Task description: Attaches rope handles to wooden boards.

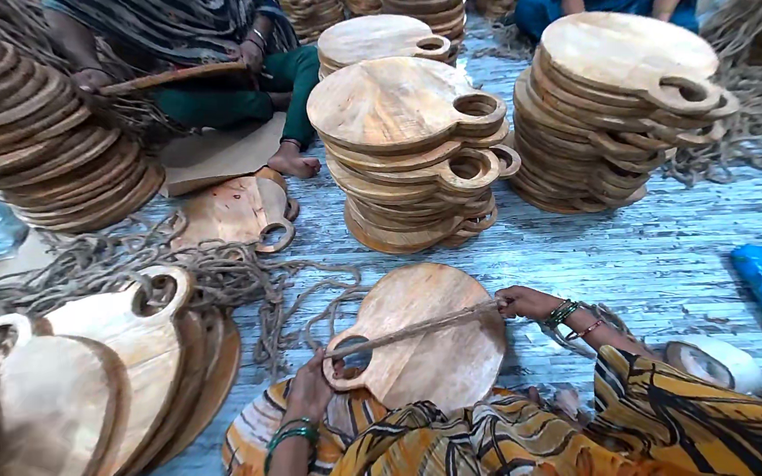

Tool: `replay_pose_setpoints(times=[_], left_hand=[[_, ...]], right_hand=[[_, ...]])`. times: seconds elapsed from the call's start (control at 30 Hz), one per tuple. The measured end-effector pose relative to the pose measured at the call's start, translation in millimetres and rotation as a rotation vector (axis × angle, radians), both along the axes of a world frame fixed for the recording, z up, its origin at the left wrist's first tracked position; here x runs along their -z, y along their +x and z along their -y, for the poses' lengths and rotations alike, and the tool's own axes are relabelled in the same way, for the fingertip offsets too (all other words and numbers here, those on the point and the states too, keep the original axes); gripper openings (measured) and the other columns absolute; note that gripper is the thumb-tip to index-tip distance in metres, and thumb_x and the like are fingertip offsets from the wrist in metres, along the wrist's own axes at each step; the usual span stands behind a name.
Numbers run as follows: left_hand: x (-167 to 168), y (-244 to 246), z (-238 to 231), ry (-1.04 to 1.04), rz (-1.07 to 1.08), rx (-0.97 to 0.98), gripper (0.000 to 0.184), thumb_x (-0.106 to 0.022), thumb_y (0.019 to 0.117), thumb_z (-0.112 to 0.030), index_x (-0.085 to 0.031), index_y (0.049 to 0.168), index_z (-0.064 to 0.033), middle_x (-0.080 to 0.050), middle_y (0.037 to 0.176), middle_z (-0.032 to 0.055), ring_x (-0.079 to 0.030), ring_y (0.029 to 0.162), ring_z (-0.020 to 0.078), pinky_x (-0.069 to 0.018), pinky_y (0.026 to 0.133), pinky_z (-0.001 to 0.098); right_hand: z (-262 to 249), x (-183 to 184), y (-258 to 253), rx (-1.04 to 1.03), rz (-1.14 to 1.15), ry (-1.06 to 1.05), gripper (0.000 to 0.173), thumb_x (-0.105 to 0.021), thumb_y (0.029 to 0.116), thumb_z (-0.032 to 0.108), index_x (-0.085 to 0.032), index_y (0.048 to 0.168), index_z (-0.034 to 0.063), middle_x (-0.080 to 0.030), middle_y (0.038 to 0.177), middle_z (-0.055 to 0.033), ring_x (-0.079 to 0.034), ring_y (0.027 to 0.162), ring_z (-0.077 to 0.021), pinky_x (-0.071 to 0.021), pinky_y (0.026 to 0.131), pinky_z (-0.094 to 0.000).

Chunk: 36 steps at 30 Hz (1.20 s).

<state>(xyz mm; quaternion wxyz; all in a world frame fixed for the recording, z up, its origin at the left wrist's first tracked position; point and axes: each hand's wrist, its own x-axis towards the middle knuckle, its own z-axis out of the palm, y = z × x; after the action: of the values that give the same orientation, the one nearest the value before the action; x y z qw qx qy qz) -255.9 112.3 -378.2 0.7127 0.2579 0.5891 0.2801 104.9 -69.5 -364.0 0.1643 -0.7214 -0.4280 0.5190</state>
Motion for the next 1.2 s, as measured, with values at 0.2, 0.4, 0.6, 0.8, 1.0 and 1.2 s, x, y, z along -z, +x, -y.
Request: replay_pose_setpoints(times=[0.2, 0.4, 0.6, 0.8, 1.0, 1.2], left_hand=[[0.5, 1.1, -0.1, 0.008, -0.005, -0.029, 0.036, -0.025, 0.1132, -0.024, -0.052, 0.097, -0.0073, -0.057, 0.068, 0.0012, -0.052, 0.049, 0.0058, -0.0457, 0.047, 0.0174], [0.4, 1.3, -1.2, 0.012, -0.019, -0.042, 0.036, -0.026, 0.1131, -0.024, -0.052, 0.096, -0.0077, -0.056, 0.065, 0.0005, -0.051, 0.047, 0.0056, -0.0447, 0.045, 0.0171], [1.9, 1.1, -1.1, 0.032, -0.033, -0.032, 0.034, -0.027, 0.1129, -0.023, -0.052, 0.096, -0.0069, -0.055, 0.065, 0.0008, -0.05, 0.047, 0.006, -0.0442, 0.045, 0.0178], [-2.1, 4.4, 1.8, 0.028, -0.038, -0.03, 0.034, -0.028, 0.1127, -0.022, -0.052, 0.093, -0.0078, -0.054, 0.063, -0.0004, -0.048, 0.046, 0.0045, -0.0439, 0.046, 0.0164], [-0.5, 6.1, 2.1, 0.019, -0.053, -0.054, 0.033, -0.03, 0.1123, -0.021, -0.052, 0.092, -0.0081, -0.053, 0.061, -0.0007, -0.047, 0.044, 0.004, -0.0425, 0.044, 0.0157], [1.3, 5.4, 1.5, 0.024, -0.064, -0.061, 0.032, -0.03, 0.1123, -0.019, -0.051, 0.091, -0.0083, -0.052, 0.06, -0.0012, -0.047, 0.044, 0.0041, -0.0425, 0.043, 0.0154]], right_hand=[[8.1, 2.0, 8.4, 0.068, -0.153, -0.007, 0.01, -0.055, 0.0999, 0.001, -0.059, 0.09, 0.0013, -0.047, 0.066, 0.0037, -0.039, 0.056, -0.002, -0.0317, 0.054, -0.0211], [19.1, 4.1, 22.4, 0.116, -0.261, -0.007, 0.019, -0.048, 0.1056, 0.006, -0.066, 0.104, 0.0007, -0.046, 0.062, 0.0085, -0.037, 0.049, 0.0016, -0.0304, 0.048, -0.0167], [17.9, 12.5, 13.2, 0.215, -0.189, -0.063, 0.021, -0.051, 0.1068, 0.009, -0.063, 0.122, 0.0002, -0.045, 0.064, 0.0046, -0.036, 0.05, -0.0014, -0.0306, 0.05, -0.0199], [13.5, 32.4, 11.7, 0.231, -0.044, 0.04, 0.014, -0.064, 0.0996, 0.005, -0.07, 0.104, -0.0066, -0.065, 0.081, -0.0079, -0.051, 0.068, -0.0073, -0.0449, 0.07, -0.0281], [7.6, 39.0, 11.3, 0.202, 0.095, 0.083, 0.016, -0.069, 0.0973, 0.009, -0.07, 0.097, -0.0072, -0.065, 0.079, -0.0125, -0.054, 0.069, -0.0159, -0.046, 0.073, -0.0373], [-3.7, 32.9, 14.9, 0.14, 0.127, 0.041, 0.02, -0.067, 0.0992, 0.01, -0.07, 0.101, -0.0098, -0.066, 0.084, -0.0182, -0.056, 0.074, -0.0215, -0.046, 0.077, -0.0418]])
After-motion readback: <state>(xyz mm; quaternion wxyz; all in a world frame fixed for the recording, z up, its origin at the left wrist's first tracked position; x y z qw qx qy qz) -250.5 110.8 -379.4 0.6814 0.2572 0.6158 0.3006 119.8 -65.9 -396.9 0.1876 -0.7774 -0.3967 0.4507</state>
